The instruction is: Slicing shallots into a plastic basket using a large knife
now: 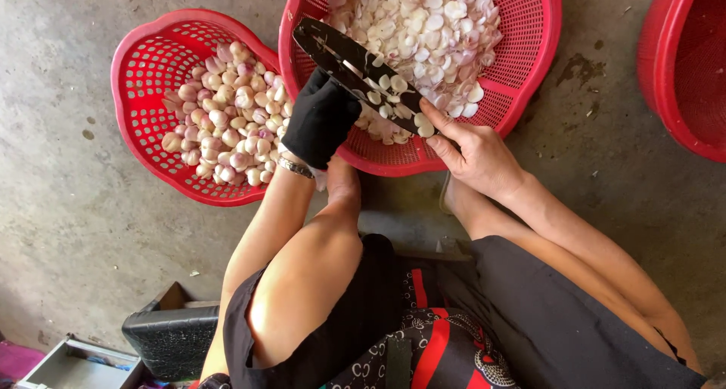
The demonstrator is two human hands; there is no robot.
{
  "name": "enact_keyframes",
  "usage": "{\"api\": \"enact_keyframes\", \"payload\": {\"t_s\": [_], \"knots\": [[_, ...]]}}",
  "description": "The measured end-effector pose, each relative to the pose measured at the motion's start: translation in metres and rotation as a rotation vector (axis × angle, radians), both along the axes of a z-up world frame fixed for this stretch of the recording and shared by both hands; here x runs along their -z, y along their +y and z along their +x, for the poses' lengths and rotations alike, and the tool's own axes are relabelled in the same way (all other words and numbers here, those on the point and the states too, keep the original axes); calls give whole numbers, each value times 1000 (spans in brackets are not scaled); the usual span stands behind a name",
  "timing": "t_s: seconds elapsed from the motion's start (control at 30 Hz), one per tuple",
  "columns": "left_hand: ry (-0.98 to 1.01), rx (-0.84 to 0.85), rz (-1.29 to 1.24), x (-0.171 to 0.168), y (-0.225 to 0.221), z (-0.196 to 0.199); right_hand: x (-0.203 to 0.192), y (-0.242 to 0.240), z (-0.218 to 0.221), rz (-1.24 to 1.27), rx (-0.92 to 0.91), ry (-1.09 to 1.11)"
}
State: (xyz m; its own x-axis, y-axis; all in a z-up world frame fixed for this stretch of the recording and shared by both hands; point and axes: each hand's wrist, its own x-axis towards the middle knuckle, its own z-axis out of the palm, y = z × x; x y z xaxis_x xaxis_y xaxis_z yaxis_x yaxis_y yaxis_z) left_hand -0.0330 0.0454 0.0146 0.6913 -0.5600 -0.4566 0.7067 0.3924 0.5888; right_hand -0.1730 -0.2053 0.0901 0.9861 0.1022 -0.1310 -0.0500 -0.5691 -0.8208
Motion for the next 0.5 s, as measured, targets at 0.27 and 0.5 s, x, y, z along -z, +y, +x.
{"api": "enact_keyframes", "payload": {"t_s": [0.27, 0.5], "knots": [[213, -256, -10, 56, -10, -14, 13, -3, -4, -227, -1, -18], [454, -281, -136, 21, -20, -5, 16, -6, -8, -327, 7, -25]]}}
